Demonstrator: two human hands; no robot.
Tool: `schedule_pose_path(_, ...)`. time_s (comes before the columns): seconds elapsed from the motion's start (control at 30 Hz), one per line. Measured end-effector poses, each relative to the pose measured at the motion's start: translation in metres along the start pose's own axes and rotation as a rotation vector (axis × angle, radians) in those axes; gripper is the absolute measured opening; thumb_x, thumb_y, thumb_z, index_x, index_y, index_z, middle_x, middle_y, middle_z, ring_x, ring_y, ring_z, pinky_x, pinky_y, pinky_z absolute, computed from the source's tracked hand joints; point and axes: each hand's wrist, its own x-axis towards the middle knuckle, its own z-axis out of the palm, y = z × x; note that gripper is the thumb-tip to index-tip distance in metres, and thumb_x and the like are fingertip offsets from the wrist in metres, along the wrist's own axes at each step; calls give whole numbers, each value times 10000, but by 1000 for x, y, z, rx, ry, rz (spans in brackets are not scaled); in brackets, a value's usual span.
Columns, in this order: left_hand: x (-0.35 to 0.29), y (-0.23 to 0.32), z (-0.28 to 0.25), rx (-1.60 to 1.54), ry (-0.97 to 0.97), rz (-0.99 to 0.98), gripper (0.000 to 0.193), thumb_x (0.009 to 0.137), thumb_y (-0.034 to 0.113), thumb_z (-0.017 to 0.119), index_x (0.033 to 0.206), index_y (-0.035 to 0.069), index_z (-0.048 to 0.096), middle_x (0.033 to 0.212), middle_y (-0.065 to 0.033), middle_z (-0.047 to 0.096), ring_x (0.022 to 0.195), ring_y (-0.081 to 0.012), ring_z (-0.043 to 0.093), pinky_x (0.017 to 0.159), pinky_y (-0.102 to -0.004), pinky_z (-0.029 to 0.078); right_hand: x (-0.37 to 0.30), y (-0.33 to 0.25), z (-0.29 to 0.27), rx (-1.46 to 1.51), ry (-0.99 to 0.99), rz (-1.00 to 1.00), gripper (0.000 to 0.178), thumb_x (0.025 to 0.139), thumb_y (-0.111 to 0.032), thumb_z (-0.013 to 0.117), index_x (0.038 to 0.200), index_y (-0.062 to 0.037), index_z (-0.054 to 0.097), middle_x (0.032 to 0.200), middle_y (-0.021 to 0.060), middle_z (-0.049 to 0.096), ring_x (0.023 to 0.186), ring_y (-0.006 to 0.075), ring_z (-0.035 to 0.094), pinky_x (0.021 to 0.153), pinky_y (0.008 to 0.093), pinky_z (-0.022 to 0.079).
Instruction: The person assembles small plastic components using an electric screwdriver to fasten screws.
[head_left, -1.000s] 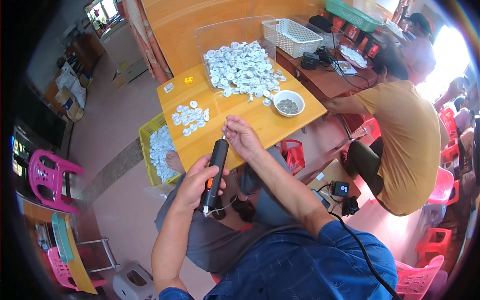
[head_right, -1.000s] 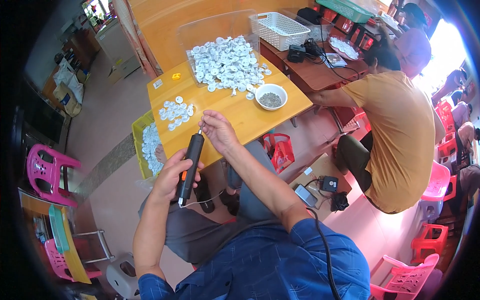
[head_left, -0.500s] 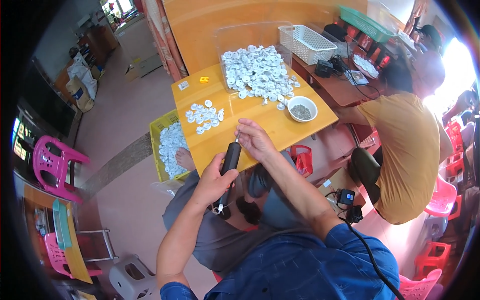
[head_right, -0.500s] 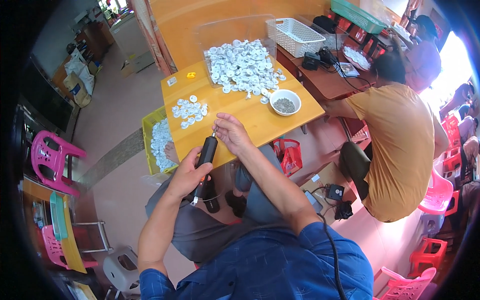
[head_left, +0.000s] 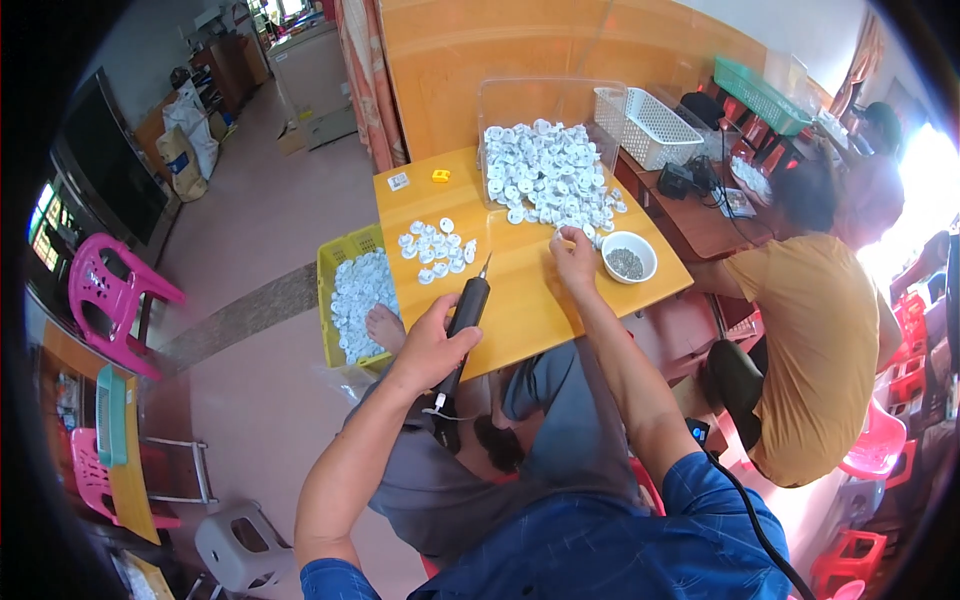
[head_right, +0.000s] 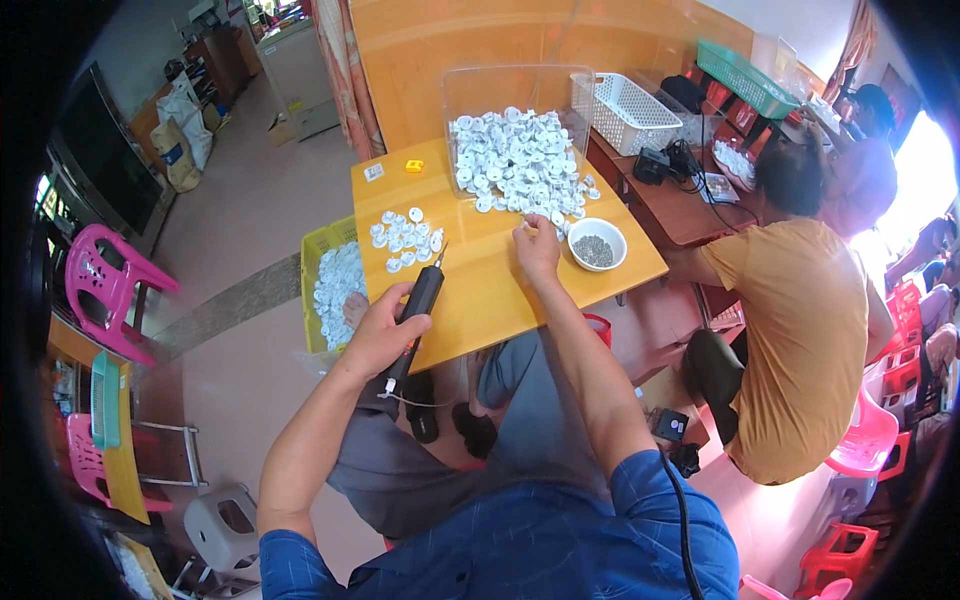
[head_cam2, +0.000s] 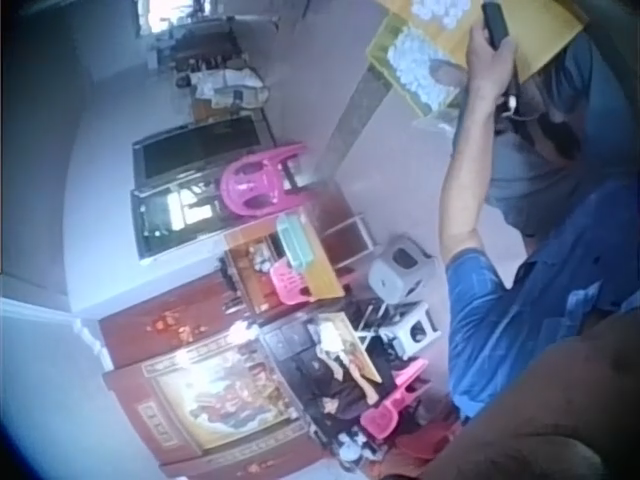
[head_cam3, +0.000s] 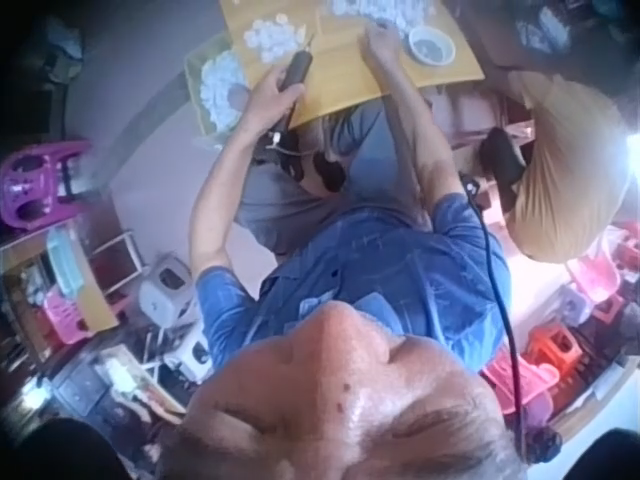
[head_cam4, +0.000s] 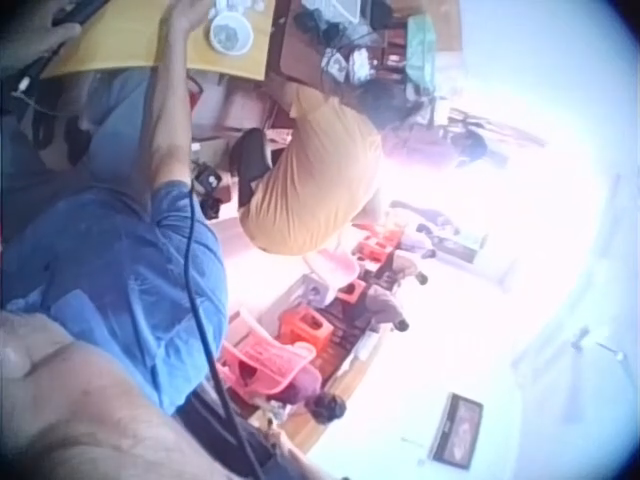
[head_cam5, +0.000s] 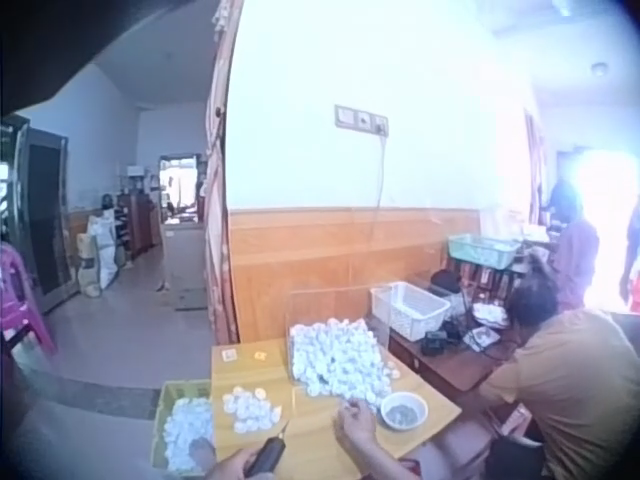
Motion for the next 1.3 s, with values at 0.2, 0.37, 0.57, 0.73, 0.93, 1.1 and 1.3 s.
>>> schedule_pose_path(0.2, 3, -15, -3, -66, -19, 17, 597, 832, 227, 685, 1341, -12, 484, 941, -142, 658, 843, -206, 648, 763, -326, 515, 13, -13, 4, -595, 135, -147, 450, 862, -255, 695, 1237, -40, 570, 1217, 183, 573, 1034, 353, 624, 916, 431, 504)
schedule_pose_path(0.37, 2, -11, -3, -64, -46, 24, 628, 823, 254, 691, 1353, -7, 477, 1005, -176, 665, 905, -232, 658, 814, -340, 516, 19, -17, 6, -750, 97, -117, 377, 863, -267, 691, 1177, -72, 615, 1184, 171, 593, 1050, 361, 621, 898, 460, 512)
schedule_pose_path(0.57, 1, -11, -1, -45, -28, 49, 616, 821, 254, 688, 1341, -7, 486, 1013, -199, 663, 898, -258, 667, 810, -349, 517, 17, -4, 6, -680, 35, -201, 255, 855, -195, 691, 1089, -98, 659, 1058, 163, 640, 952, 353, 640, 823, 457, 521)
schedule_pose_path(0.73, 2, -19, -1, -64, -36, 39, 610, 821, 253, 694, 1329, -16, 489, 968, -172, 663, 828, -222, 665, 755, -341, 518, 1, -6, 11, -487, -72, -284, 191, 874, -79, 656, 1063, -60, 645, 1016, 137, 646, 845, 296, 654, 750, 390, 523)
schedule_pose_path(0.93, 6, -21, 1, -170, -96, -40, 559, 854, 191, 685, 1332, -10, 478, 844, -79, 629, 689, -122, 610, 601, -279, 483, -40, -13, 38, 637, -362, 184, 165, 921, 46, 580, 1018, -54, 491, 942, 67, 605, 781, 158, 640, 652, 268, 520)
schedule_pose_path(1.1, 9, -21, 1, -168, -90, -89, 526, 841, 191, 695, 1284, -28, 516, 839, -54, 608, 701, -102, 585, 608, -273, 476, -61, -18, 49, 735, -383, 284, 144, 956, -6, 573, 1027, -72, 468, 944, 69, 598, 770, 144, 628, 685, 258, 547)
schedule_pose_path(1.3, 16, -28, 4, -114, -88, -121, 494, 831, 191, 697, 1254, -9, 539, 824, -56, 608, 690, -123, 583, 608, -283, 476, -61, -16, 51, 579, -467, 264, 192, 982, -70, 561, 1153, -74, 474, 945, 52, 598, 765, 139, 639, 676, 259, 549)
